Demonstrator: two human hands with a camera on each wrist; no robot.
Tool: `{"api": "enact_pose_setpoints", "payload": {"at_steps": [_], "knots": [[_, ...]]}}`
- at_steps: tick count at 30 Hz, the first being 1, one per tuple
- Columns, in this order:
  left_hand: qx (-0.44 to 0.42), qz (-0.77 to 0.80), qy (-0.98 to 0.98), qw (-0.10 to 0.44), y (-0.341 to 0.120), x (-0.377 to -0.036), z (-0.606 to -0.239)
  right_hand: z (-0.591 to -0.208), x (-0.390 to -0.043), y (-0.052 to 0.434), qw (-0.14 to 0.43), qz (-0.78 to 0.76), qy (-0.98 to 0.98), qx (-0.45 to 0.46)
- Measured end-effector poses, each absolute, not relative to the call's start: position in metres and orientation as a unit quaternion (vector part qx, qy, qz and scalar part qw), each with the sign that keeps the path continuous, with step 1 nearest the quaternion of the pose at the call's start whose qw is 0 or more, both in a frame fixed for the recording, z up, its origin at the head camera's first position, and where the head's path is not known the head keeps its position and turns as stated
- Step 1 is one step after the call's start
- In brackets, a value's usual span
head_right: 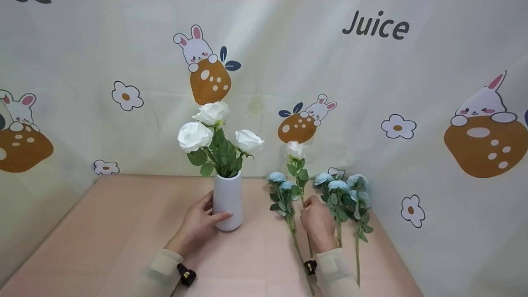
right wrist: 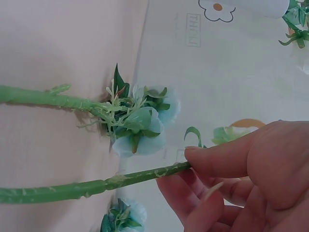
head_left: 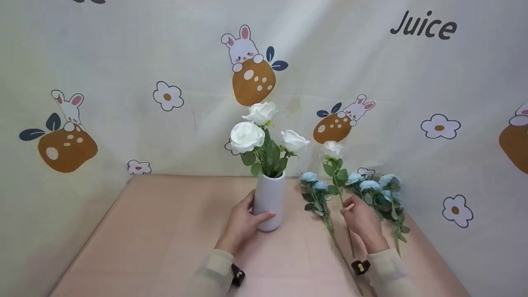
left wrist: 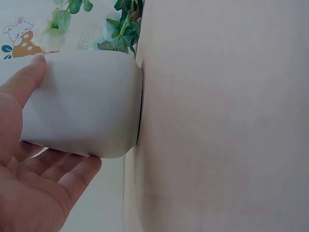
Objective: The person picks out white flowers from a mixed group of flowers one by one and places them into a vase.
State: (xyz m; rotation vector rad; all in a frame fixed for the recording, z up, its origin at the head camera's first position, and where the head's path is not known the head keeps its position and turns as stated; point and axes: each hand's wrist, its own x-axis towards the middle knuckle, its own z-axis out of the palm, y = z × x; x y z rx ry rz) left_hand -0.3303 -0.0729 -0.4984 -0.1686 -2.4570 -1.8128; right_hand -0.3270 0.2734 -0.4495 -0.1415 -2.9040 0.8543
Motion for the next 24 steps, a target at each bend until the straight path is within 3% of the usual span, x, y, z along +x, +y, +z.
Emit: {"api": "enact_pose_setpoints", "payload": {"at_steps": [24], "knots": [[-0.054,-0.598,-0.799,0.040,-0.0723,-0.3337,-0.5012,-0.4444,-0.3230,0.2647,0.106,0.299,-0.948,-0.032]]}}
